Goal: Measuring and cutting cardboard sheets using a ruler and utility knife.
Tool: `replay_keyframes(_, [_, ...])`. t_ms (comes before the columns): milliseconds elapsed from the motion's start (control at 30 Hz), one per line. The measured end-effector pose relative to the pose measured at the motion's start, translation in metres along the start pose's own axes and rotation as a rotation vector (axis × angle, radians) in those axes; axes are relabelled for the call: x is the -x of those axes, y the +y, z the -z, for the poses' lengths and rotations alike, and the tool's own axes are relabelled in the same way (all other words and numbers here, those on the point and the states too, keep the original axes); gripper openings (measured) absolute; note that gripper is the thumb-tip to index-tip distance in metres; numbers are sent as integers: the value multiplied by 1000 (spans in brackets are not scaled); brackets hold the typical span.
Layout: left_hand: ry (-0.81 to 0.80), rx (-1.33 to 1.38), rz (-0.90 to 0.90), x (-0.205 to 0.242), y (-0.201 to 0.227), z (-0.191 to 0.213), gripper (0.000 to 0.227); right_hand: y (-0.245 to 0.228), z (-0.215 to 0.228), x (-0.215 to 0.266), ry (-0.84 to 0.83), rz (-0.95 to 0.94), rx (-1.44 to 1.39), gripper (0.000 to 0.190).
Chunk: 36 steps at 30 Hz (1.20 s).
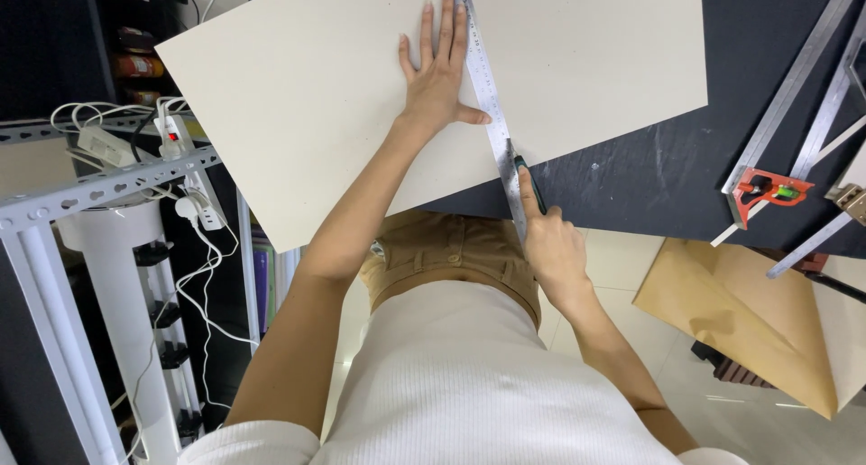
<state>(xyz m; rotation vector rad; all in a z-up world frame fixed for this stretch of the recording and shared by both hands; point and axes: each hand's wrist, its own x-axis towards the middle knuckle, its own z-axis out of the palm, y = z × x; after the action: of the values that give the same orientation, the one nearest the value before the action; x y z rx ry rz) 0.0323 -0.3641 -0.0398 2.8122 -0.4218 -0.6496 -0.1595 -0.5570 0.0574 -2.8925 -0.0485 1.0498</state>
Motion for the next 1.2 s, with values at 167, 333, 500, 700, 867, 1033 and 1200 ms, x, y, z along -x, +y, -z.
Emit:
replay_keyframes(167, [14, -4, -7, -1, 0, -1, 174, -1, 0, 1, 6, 1, -9, 88])
replay_keyframes(333, [-12, -28, 21, 1, 2, 5, 173, 0, 3, 0, 6, 5, -6, 87])
replay_keyframes(500, [-36, -34, 42, 1, 6, 12, 172, 1, 2, -1, 3, 5, -5, 87])
replay_keyframes(700, [-105, -23, 68, -1, 9, 17, 170, 7, -5, -4, 83, 50, 103, 94])
replay_keyframes(867, [-86, -29, 53, 1, 6, 14, 169, 11, -8, -7, 133, 70, 213, 97])
replay_keyframes(1033, [-70, -5, 40, 0, 6, 14, 171, 8, -2, -7, 101, 66, 202, 94])
replay_keyframes(1200, [-32, 20, 31, 2, 5, 12, 172, 3, 1, -6, 98, 50, 215, 92])
